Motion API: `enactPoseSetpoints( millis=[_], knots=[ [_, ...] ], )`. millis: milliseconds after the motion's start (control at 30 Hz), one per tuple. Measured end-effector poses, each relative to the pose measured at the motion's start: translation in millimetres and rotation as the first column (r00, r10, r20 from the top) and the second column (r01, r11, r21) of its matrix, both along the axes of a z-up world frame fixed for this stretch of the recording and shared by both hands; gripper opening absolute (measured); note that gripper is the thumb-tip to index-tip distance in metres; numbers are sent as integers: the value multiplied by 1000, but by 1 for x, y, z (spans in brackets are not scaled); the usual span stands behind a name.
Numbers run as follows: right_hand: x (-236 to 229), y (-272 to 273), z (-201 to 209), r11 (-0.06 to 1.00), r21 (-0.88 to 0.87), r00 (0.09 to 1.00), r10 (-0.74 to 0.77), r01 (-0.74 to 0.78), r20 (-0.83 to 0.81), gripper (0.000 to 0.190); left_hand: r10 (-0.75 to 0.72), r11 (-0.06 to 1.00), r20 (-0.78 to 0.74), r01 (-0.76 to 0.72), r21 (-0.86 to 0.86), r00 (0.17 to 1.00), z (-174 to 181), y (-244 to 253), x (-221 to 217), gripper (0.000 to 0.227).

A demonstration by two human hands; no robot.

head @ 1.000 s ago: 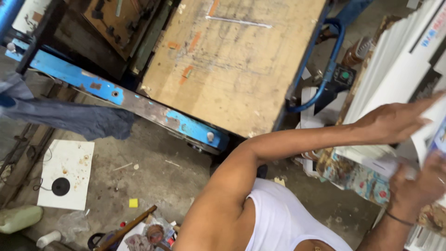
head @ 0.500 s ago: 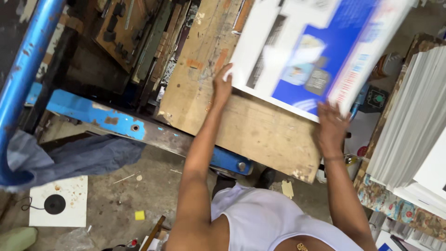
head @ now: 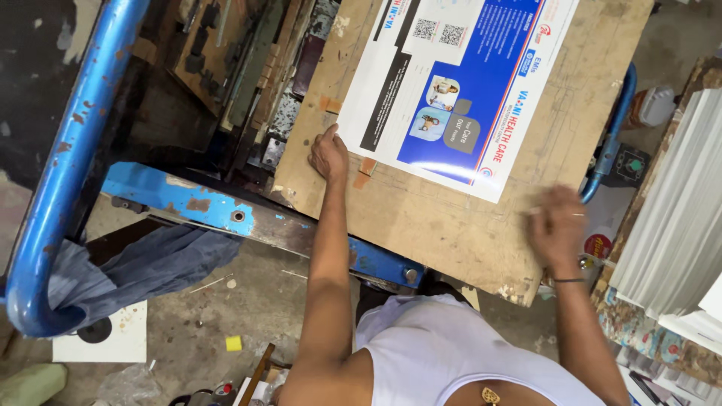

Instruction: The person repeatedly picks up flat cardboard sheets from a stack, places them onto a blue machine, and then removes them to place them on a different stack. The person handles the cardboard sheets by hand in a repetitive cycle.

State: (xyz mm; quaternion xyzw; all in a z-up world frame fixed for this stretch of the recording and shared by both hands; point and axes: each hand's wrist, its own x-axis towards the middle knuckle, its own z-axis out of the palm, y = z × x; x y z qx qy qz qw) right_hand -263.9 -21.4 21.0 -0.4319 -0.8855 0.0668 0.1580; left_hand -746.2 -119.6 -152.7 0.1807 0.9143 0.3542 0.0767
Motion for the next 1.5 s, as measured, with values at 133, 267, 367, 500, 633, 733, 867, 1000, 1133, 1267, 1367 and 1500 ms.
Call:
enactPoseSetpoints(
  millis=[133,267,367,500,633,733,867,1000,1133,1267,1367,1500],
  knots=[
    [53,85,-21,952,35,908,-280,305,-311,35,75,997,19,-75,-8,997,-7,1,-14,29],
    [83,162,-48,920,-9,895,-383,392,-226,58,118,972,-117,-90,218,986,8,-54,-8,27],
    [87,192,-67,870,-112,868,-490,481,-81,84,-32,970,-386,122,210,922,31,-134,32,35],
    [97,199,-96,865,-75,869,-495,496,32,105,57,989,-250,-20,145,967,40,-262,151,25],
    [113,206,-121,805,117,810,-586,582,5,103,301,934,-76,-310,-178,951,46,-345,289,21],
    [122,214,-124,757,44,755,-653,651,67,101,364,920,100,-340,-194,926,42,-383,373,27],
    [139,222,-114,739,-15,726,-658,673,200,90,134,989,405,-94,-116,904,17,-427,445,31],
    [138,239,-93,869,45,869,-494,493,23,54,-215,969,579,100,225,786,0,-436,426,37],
    [139,192,-88,956,-102,743,-280,276,-608,17,-132,979,679,-15,206,722,-11,-418,362,38],
    [189,16,-126,965,100,914,-195,244,-355,33,-294,939,430,175,296,854,3,-405,344,30],
    [226,-145,-146,984,-71,965,-173,162,-196,30,-522,851,292,465,244,802,-1,-408,318,32],
    [259,-272,-136,812,-520,964,-231,267,133,26,-686,695,396,712,105,611,-30,-416,298,27]
  ],
)
